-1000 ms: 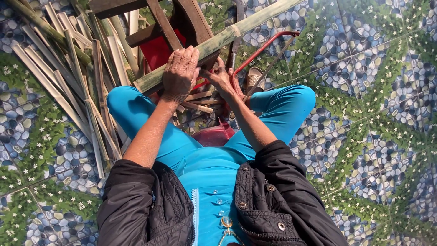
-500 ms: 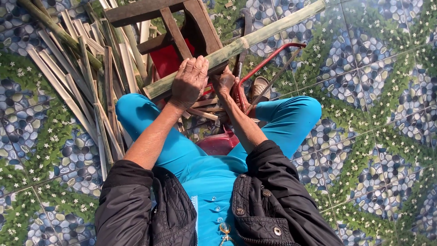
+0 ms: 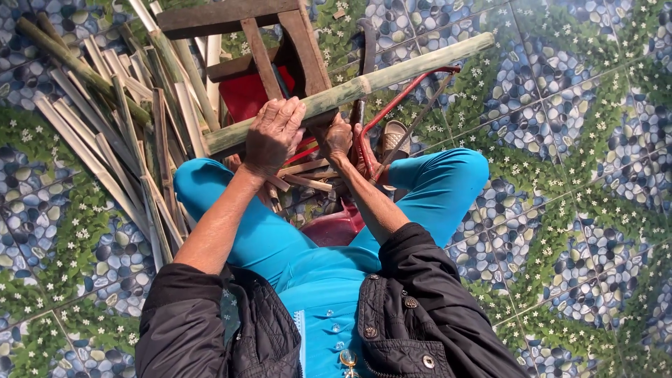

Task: The person sits cross-legged on a tiled floor and uses a red bow saw to cut a long bamboo pole resting on a small wooden stand. The person repeatedly positions the bamboo, saws through it, and adjusts the pole to continue cutting.

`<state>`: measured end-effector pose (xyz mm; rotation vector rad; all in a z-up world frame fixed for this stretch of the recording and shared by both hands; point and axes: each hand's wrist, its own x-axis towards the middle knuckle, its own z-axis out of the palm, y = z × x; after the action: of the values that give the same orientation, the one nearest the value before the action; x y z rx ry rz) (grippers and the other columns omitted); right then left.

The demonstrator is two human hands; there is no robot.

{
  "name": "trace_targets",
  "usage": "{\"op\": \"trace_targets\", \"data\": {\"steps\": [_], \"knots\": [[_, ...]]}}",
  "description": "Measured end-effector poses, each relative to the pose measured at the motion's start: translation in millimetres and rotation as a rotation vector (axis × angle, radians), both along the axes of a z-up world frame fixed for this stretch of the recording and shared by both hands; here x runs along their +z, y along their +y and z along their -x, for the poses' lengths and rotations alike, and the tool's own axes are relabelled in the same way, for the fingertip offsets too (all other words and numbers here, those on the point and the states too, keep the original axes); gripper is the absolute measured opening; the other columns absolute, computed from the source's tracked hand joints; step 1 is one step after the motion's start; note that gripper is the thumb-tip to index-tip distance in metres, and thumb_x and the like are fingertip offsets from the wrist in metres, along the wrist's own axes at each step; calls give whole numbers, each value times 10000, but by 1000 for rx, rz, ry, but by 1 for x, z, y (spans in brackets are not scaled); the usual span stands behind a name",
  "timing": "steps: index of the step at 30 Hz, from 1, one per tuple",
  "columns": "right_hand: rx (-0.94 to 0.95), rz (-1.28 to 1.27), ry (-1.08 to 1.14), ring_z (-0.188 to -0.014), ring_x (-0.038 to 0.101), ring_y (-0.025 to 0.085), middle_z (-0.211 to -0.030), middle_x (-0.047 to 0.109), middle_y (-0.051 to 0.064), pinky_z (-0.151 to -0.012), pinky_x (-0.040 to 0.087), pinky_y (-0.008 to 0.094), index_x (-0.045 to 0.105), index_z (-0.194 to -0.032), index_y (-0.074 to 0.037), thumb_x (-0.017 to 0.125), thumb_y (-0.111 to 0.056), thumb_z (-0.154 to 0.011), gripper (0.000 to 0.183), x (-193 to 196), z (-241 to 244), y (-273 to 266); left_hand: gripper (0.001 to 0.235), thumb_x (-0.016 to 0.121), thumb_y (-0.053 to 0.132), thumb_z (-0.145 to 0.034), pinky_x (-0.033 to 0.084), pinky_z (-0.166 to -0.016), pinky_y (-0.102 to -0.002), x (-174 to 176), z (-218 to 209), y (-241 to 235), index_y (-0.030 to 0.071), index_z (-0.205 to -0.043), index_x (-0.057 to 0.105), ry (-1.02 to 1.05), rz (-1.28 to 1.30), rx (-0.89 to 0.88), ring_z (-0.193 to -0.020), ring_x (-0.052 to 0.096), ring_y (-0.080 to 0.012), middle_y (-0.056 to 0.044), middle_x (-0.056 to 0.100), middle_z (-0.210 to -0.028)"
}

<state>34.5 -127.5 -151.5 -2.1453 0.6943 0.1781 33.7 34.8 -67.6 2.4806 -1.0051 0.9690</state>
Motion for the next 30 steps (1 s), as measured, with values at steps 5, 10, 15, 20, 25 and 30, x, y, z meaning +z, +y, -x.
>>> {"op": "trace_targets", "data": {"steps": [5,10,15,20,25,30], "knots": [[156,-31,-58,-1077,665,450,-987,751,139,-974,494,634,627,-1005,-179,647,-417,-772,333,30,13,-6,487,779,244,-786,481,-1019,-452,4,3,-5,28,-1216,700,-34,-11,46,-1055,646,-312,-159,673,-1195],[335,-58,-125,-1094,694,341,-1062,744,92,-1182,198,576,546,-1184,-230,697,-277,-801,414,-62,16,-40,408,720,178,-821,456,-1035,-488,20,15,-19,-7,-1184,697,-59,-8,126,-1036,641,-331,-196,672,-1172],[196,-247,-275,-766,765,256,-833,778,93,-790,570,409,717,-1138,-165,588,-80,-819,355,36,43,-72,323,564,132,-927,444,-1039,-543,18,23,-37,-58,-1159,684,-95,6,222,-1057,644,-368,-243,669,-1152],[330,136,-1030,-955,645,291,-1054,660,56,-858,544,384,667,-1225,-161,499,-103,-951,326,115,39,-77,397,396,181,-1016,401,-1031,-634,-7,16,-43,-104,-1145,640,-130,44,279,-1125,606,-416,-291,624,-1191],[808,376,-885,-1296,442,358,-1398,515,110,-1101,355,484,594,-1392,-121,638,-100,-922,472,148,17,-65,254,571,75,-960,383,-1020,-620,16,23,-48,-66,-1153,653,-85,-4,351,-1124,602,-341,-228,603,-1256],[978,542,-868,-1279,495,284,-1378,603,67,-1069,336,458,649,-1343,-99,679,-163,-949,400,152,3,-55,255,728,50,-905,369,-1036,-583,38,29,-51,-27,-1139,662,21,-24,397,-1127,581,-305,-188,581,-1272]]}}
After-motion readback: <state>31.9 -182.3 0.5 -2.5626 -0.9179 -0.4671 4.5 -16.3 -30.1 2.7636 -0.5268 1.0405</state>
